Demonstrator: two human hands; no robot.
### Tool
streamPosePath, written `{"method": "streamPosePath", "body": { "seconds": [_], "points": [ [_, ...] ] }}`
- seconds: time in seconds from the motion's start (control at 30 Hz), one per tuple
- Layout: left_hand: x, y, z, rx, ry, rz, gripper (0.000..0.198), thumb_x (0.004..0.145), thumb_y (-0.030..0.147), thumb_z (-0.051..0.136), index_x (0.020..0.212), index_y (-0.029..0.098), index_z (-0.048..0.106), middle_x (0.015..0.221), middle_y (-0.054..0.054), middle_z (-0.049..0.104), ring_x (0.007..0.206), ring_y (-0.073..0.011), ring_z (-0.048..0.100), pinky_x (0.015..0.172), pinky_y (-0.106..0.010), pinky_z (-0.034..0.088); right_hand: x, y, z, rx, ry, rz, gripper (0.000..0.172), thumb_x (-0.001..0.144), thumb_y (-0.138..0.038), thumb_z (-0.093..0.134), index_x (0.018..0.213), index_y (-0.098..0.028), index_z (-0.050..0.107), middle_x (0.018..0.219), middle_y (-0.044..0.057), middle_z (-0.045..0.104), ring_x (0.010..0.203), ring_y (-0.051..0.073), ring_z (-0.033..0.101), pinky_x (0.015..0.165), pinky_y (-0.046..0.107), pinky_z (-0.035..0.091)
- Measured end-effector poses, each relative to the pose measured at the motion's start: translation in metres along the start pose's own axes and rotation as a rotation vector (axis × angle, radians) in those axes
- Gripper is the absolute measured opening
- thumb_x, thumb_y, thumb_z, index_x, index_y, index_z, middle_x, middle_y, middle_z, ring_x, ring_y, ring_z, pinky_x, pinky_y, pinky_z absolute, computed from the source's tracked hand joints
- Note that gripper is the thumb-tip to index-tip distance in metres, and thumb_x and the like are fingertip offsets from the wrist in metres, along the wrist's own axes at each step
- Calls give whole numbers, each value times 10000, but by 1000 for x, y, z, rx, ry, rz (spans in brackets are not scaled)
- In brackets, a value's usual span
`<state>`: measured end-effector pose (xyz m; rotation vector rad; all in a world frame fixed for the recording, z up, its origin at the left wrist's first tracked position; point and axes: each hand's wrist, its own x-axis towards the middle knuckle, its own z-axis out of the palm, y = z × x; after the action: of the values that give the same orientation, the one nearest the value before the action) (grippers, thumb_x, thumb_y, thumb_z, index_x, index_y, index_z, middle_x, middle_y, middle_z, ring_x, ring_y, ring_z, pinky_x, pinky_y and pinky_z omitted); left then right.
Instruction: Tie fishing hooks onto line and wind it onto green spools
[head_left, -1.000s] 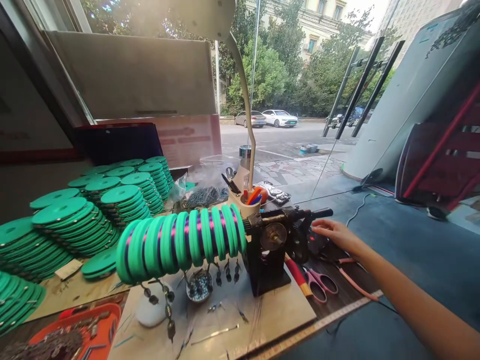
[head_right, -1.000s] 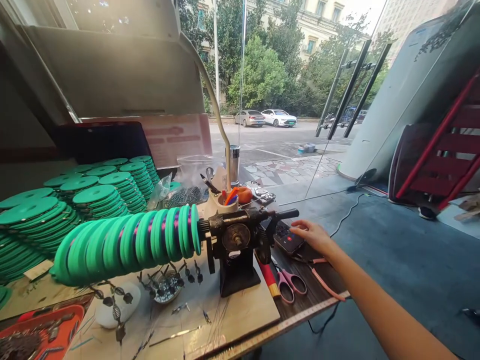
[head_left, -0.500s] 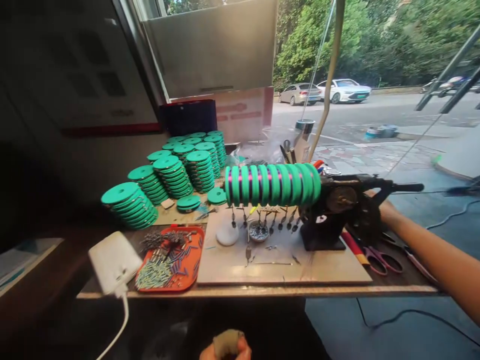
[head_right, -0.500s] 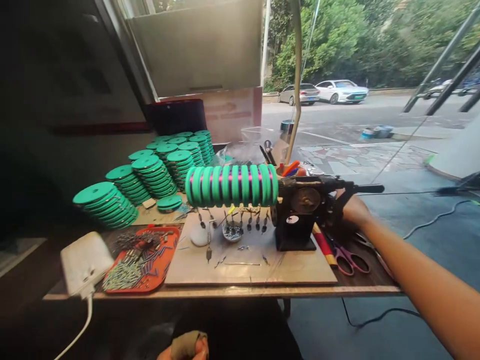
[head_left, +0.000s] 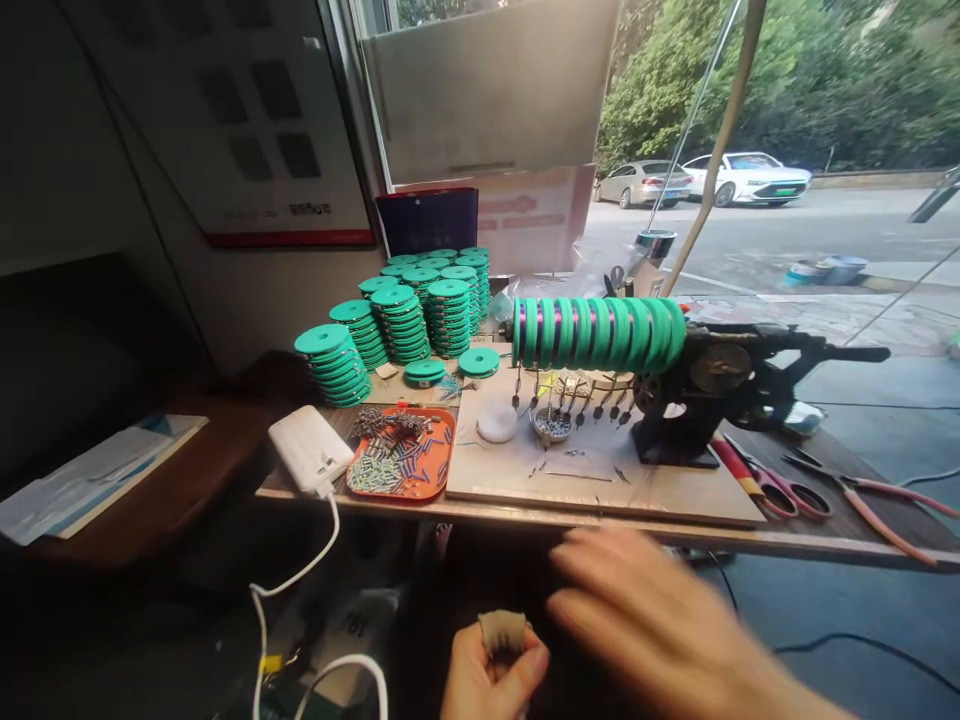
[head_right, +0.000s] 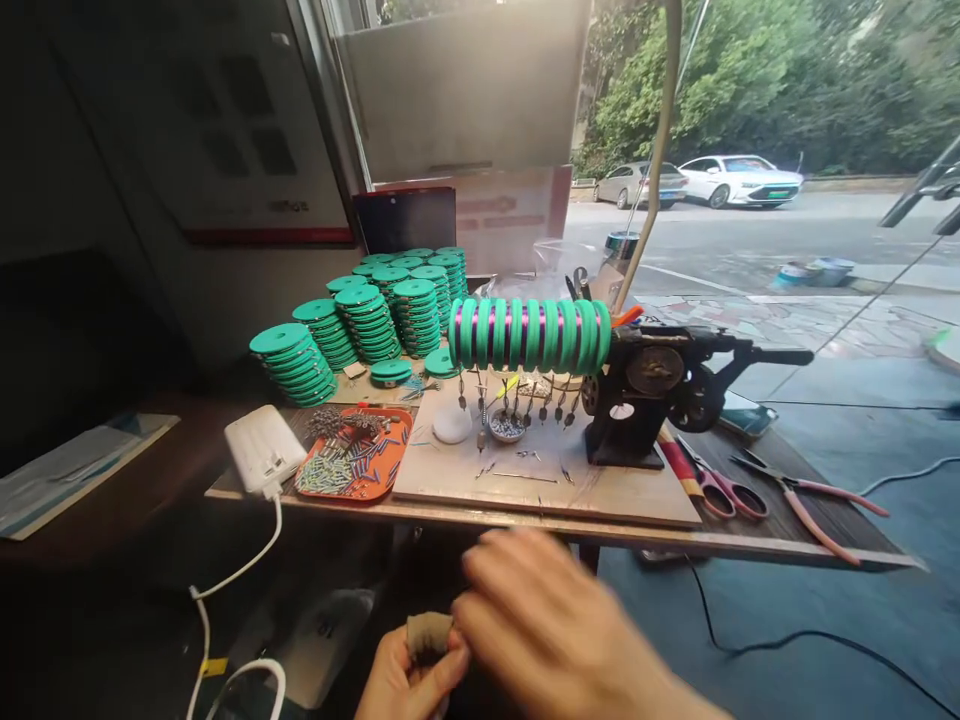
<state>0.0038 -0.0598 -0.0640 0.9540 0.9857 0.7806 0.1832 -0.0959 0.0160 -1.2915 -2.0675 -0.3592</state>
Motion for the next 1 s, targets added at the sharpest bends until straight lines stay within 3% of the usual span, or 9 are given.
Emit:
{"method": "streamPosePath", "body": {
  "seconds": [0.03,0.13,0.23,0.3,0.4,0.53,0.63,0.77,1.0],
  "points": [
    [-1,3,-2,41,2,46,311,495,391,776,621,144,636,510,11,546,465,-86,450,475,-198,400,2,-14,12,-9,23,-119,321,930,-178,284,959,-191,603,1044,36,624,1045,183,525,966,352,371],
    [-2,22,-10,203,-46,175,251,559,364,734,569,141,619,540,1,542,533,-112,470,521,-208,407,10,-32,37,36,-37,-188,360,905,-104,262,853,-135,617,718,31,649,765,157,589,949,339,382],
    [0,45,-18,310,-99,240,219,632,335,679,564,140,607,532,11,520,524,-104,457,512,-198,385,14,-27,42,87,-71,-151,374,905,-106,251,773,-140,600,524,6,552,503,128,487,702,310,476],
    [3,61,-20,381,-132,273,184,657,306,662,588,143,611,553,7,541,543,-111,483,534,-202,397,14,-21,39,126,-33,-100,347,907,-134,276,742,-151,581,496,8,522,465,129,439,518,275,429],
    [14,81,-19,498,-157,347,168,696,293,637,612,151,605,593,-2,573,589,-129,527,576,-216,424,15,-16,34,259,41,97,219,889,-155,377,779,-159,567,538,10,544,489,122,463,460,237,383],
    [45,100,-16,565,7,523,143,744,292,593,695,160,612,654,-14,614,632,-153,570,624,-260,457,16,-15,35,415,114,388,110,842,-130,472,830,-181,569,665,9,616,592,109,570,539,191,448],
    [76,115,-14,837,197,799,99,772,236,562,740,171,629,780,-46,626,755,-189,579,700,-314,448,15,-14,42,411,121,434,112,819,-117,495,820,-195,575,680,-2,634,594,110,588,553,192,459],
    [111,135,-4,1411,1,911,133,762,190,580,869,199,657,972,-85,606,938,-243,535,800,-388,405,16,-13,50,394,55,405,132,814,-109,478,828,-191,581,675,7,631,574,122,578,538,217,451],
    [137,150,10,1531,-180,886,36,718,179,620,686,173,635,878,-83,586,909,-264,523,762,-395,412,21,-12,47,438,13,422,145,815,-114,463,793,-183,588,658,14,608,587,124,572,536,217,450]
  ]
}}
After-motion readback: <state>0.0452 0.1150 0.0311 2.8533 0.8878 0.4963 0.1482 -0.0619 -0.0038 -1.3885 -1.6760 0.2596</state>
